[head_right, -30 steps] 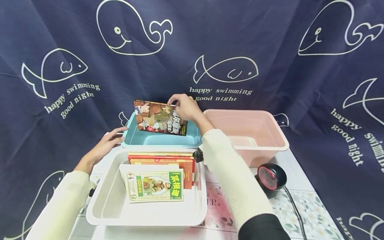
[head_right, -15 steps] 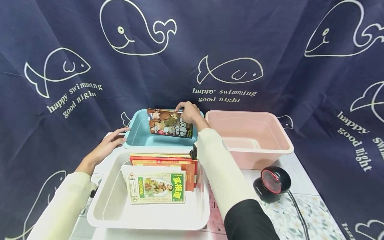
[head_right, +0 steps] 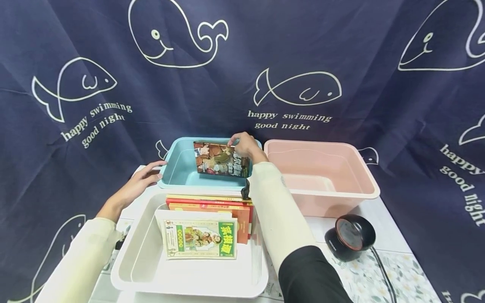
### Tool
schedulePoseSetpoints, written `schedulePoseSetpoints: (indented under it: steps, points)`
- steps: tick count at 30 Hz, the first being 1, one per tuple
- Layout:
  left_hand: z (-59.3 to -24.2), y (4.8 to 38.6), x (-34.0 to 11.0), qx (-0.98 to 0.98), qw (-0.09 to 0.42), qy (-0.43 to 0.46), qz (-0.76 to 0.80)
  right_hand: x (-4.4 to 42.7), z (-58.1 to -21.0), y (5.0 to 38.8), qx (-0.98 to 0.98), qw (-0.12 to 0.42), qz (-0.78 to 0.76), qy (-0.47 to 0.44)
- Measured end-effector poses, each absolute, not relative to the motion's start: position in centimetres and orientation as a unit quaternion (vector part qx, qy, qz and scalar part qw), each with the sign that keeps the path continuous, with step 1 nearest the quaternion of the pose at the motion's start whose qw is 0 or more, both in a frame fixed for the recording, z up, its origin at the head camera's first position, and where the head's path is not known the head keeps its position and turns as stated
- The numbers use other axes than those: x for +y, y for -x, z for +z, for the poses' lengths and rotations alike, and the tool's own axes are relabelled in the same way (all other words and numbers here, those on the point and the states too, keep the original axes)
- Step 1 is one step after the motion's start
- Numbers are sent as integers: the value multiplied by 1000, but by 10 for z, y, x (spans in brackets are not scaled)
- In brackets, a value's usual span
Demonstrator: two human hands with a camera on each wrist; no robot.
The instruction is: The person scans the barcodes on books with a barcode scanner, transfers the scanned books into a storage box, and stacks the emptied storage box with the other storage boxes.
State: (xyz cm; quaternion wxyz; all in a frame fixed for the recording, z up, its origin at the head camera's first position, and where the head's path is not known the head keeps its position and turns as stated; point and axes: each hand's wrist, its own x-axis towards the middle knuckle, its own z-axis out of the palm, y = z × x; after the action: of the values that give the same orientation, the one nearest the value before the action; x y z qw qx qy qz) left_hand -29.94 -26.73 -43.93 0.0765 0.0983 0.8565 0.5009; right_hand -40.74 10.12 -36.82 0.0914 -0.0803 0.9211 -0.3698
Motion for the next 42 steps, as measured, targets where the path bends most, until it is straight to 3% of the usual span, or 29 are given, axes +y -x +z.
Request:
schedulePoseSetpoints:
  steps: [13, 22, 42]
  points:
    - [-443, 300, -267, 853, 73, -108, 505, 108, -390, 419, 915, 135, -374, 76]
    - [-444, 301, -268, 853, 68, -110, 506, 105, -392, 421, 912, 119, -376, 113]
    - [-443, 305, -272, 852, 69, -105, 508, 98, -404, 434, 894, 121, -420, 103]
